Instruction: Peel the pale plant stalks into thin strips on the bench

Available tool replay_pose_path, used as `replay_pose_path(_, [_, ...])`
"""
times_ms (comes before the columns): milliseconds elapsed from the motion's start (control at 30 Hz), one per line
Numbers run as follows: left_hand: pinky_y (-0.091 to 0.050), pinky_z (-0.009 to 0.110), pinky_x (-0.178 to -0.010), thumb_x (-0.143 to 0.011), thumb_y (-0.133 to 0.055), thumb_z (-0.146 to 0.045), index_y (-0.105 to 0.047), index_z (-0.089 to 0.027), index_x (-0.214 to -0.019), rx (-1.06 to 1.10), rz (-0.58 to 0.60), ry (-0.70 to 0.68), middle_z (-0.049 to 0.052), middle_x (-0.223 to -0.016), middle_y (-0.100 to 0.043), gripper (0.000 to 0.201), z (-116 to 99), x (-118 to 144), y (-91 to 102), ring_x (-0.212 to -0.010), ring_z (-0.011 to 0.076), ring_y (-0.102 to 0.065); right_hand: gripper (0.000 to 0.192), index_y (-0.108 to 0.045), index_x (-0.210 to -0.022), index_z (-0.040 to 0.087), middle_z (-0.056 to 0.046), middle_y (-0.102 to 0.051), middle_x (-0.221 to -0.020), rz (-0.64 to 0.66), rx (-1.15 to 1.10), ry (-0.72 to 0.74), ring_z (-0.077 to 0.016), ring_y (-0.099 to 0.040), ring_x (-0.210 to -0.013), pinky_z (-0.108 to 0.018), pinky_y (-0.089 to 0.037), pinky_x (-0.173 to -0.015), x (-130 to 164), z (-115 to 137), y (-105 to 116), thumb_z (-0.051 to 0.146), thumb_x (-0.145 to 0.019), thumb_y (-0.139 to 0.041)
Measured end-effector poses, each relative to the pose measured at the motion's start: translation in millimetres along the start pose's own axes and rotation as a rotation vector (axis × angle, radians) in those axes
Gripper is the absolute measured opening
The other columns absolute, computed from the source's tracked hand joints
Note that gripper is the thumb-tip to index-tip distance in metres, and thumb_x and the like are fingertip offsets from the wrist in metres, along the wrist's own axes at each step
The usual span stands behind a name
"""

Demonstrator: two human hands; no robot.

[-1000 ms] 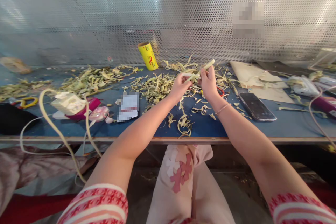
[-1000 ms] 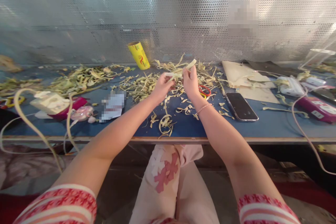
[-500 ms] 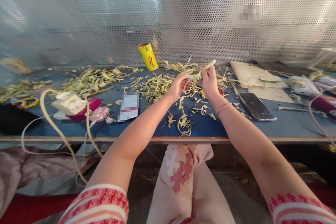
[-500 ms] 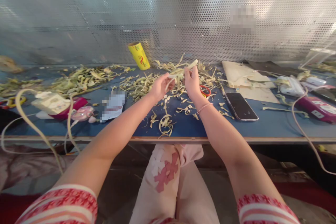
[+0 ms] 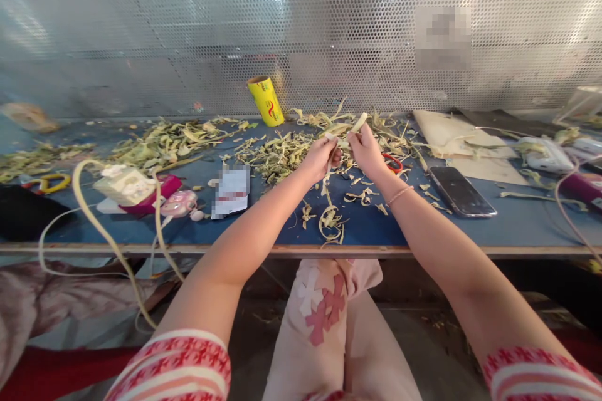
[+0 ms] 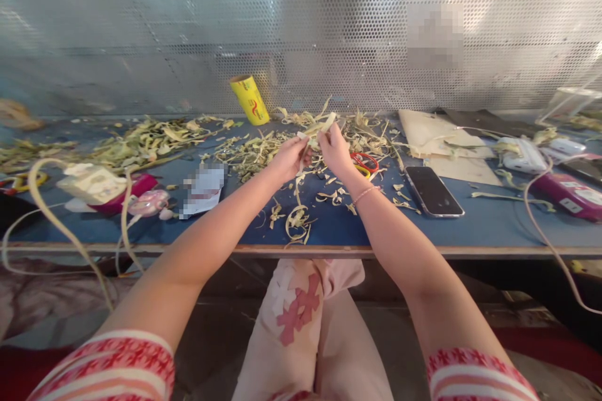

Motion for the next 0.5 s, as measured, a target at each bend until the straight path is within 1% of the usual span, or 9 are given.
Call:
replay_pose_path(100, [-0.021,0.018,-0.039,-0.088,-0.056,-0.030,-0.038,-0.019,-0.065,0.016,-0.028,-0.088,-0.007,-0.046,-0.035,0.031,-7,-2,5.3,-0.036,0.0035,-0.030,0.020,-0.044,-0.090,0.025,0.004,-0.046,-0.065,0.011,0.000,-0.027,-0.0103,-0.044,-0.056,-0.023,-0.037,-0.049,5,6,-4,0.041,-0.086,-0.055])
replay_pose_path(167, [-0.018,0.019,-0.039,-0.089,-0.055,-0.032,-0.038,-0.019,-0.066,0.007,-0.070,-0.132,-0.008,-0.046,-0.030,0.032,-11,-4,11.5,-0.036,0.0033,-0.026,0.019,-0.044,-0.088,0.024,0.005,-0.046,-0.064,0.024,-0.006,-0.033,-0.0096,-0.043,-0.054,-0.023,-0.035,-0.049,7,11,-6,0.040,-0.086,-0.055])
replay_pose_path(233, [-0.017,0.020,-0.039,-0.089,-0.055,-0.038,-0.038,-0.020,-0.068,-0.015,-0.117,-0.173,-0.009,-0.047,-0.025,0.032,-14,-4,17.5,-0.036,0.0031,-0.024,0.019,-0.044,-0.087,0.024,0.005,-0.046,-0.064,0.003,-0.019,-0.020,-0.0092,-0.043,-0.054,-0.023,-0.034,-0.049,8,17,-5,0.039,-0.086,-0.054])
replay_pose_path(333, [-0.016,0.020,-0.040,-0.085,-0.058,-0.048,-0.040,-0.020,-0.073,-0.074,-0.141,-0.261,-0.009,-0.051,-0.024,0.035,-20,-3,20.4,-0.036,0.0023,-0.024,0.020,-0.044,-0.086,0.024,0.005,-0.043,-0.063,-0.075,-0.044,-0.004,-0.0091,-0.042,-0.054,-0.022,-0.033,-0.048,7,20,3,0.041,-0.086,-0.054])
replay_pose_path(433, [-0.017,0.020,-0.040,-0.083,-0.058,-0.054,-0.043,-0.021,-0.076,-0.145,-0.106,-0.334,-0.008,-0.051,-0.028,0.037,-25,0,15.4,-0.036,0.0026,-0.027,0.024,-0.041,-0.083,0.024,0.006,-0.037,-0.060,-0.169,-0.068,-0.030,-0.0086,-0.037,-0.051,-0.022,-0.031,-0.046,5,12,16,0.044,-0.085,-0.054])
replay_pose_path(500, [-0.017,0.020,-0.040,-0.082,-0.058,-0.055,-0.044,-0.021,-0.076,-0.157,-0.087,-0.345,-0.008,-0.050,-0.028,0.037,-25,1,12.5,-0.037,0.0027,-0.027,0.027,-0.039,-0.081,0.025,0.007,-0.034,-0.059,-0.192,-0.096,-0.056,-0.0080,-0.034,-0.049,-0.022,-0.028,-0.044,4,7,20,0.047,-0.085,-0.055])
Point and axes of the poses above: each hand's wrist, its own x-axis away from the middle knuckle, its own y-axis out of the back of the hand, z = x × y, the point moved 9 cm from there along -x, towards the middle knuckle
